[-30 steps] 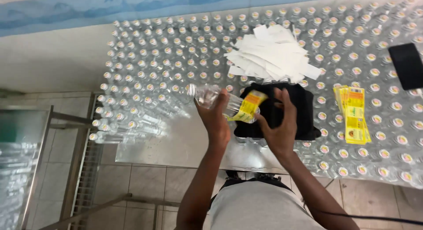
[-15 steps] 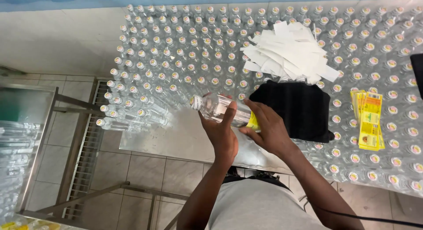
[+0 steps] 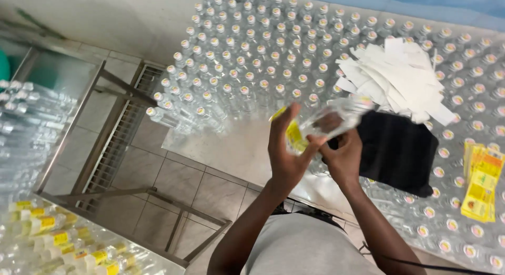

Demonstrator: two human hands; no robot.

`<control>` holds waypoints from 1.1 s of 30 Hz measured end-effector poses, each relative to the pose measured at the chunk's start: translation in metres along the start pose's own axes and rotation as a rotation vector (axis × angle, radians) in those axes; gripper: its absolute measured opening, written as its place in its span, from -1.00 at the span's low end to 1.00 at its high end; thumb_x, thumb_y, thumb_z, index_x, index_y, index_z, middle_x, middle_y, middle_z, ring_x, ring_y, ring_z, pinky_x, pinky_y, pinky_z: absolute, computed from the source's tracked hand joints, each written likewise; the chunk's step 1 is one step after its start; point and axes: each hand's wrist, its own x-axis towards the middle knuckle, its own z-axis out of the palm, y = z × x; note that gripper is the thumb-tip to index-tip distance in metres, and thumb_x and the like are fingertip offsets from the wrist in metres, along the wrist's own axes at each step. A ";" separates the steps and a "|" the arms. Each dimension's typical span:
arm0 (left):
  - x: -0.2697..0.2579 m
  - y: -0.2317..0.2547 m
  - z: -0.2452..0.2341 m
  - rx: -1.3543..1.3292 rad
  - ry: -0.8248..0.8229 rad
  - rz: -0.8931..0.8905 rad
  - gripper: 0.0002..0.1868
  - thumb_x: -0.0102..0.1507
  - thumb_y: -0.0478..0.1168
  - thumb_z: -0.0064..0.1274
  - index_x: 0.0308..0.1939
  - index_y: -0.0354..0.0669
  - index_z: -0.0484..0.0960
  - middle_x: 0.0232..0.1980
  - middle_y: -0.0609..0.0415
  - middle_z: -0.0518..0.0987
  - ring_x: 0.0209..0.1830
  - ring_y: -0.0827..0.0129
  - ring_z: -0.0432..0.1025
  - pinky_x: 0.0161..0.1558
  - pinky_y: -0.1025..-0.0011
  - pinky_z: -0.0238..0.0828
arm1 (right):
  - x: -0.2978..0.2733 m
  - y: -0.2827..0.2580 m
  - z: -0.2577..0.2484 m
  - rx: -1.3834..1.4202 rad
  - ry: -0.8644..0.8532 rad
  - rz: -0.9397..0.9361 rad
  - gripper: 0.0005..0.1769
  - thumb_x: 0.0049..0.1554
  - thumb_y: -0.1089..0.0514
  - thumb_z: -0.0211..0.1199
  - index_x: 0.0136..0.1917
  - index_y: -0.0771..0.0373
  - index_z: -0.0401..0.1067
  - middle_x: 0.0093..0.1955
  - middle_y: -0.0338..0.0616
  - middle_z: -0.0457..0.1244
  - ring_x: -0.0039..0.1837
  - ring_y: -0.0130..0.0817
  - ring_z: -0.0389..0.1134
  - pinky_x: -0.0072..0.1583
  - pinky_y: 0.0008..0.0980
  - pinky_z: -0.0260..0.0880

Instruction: Manually applying adhesive labels to plastic water bottles on a production line.

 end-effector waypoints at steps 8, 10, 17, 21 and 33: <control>-0.042 -0.036 -0.034 0.713 -0.077 0.357 -0.48 0.50 -0.30 0.09 0.52 -0.45 0.44 0.55 -0.27 0.42 0.57 -0.08 0.37 0.55 0.07 0.37 | -0.004 -0.028 0.028 0.218 0.112 0.111 -0.25 0.09 0.21 0.66 0.43 0.47 0.37 0.29 0.11 0.36 0.35 -0.24 0.38 0.41 -0.09 0.44; -0.046 -0.037 -0.048 0.756 -0.078 0.308 -0.44 0.52 -0.24 0.05 0.55 -0.46 0.38 0.57 -0.30 0.39 0.59 -0.10 0.35 0.56 0.08 0.33 | -0.013 -0.007 0.037 0.161 0.055 0.087 -0.24 0.05 0.15 0.70 0.39 0.47 0.43 0.25 0.13 0.39 0.34 -0.21 0.40 0.40 -0.05 0.43; -0.094 -0.072 -0.109 0.484 0.060 -0.157 -0.16 0.26 0.11 0.34 0.55 -0.10 0.45 0.46 0.00 0.52 0.50 0.08 0.45 0.51 0.17 0.39 | -0.013 -0.001 0.067 -0.216 -0.419 -0.153 -0.30 -0.13 0.02 0.83 0.20 0.32 0.66 0.12 0.14 0.48 0.27 0.00 0.51 0.33 -0.05 0.46; -0.145 -0.077 -0.146 0.467 0.185 -0.307 -0.14 0.20 0.21 0.37 0.50 0.01 0.47 0.39 0.09 0.54 0.45 0.12 0.48 0.48 0.14 0.41 | -0.026 -0.015 0.106 -0.370 -0.669 -0.182 -0.21 -0.22 -0.19 0.87 -0.06 0.36 0.49 -0.34 0.09 0.27 -0.25 -0.25 0.28 0.02 -0.34 0.33; -0.373 -0.133 -0.329 0.518 1.326 -0.539 -0.16 0.01 -0.10 0.62 0.29 -0.18 0.54 0.16 -0.03 0.61 0.16 0.09 0.49 0.27 0.19 0.46 | -0.040 -0.066 0.155 -0.328 -1.411 -0.212 -0.24 0.18 -0.05 0.33 0.62 -0.05 0.29 0.71 -0.35 0.14 0.29 -0.25 0.45 0.35 -0.17 0.45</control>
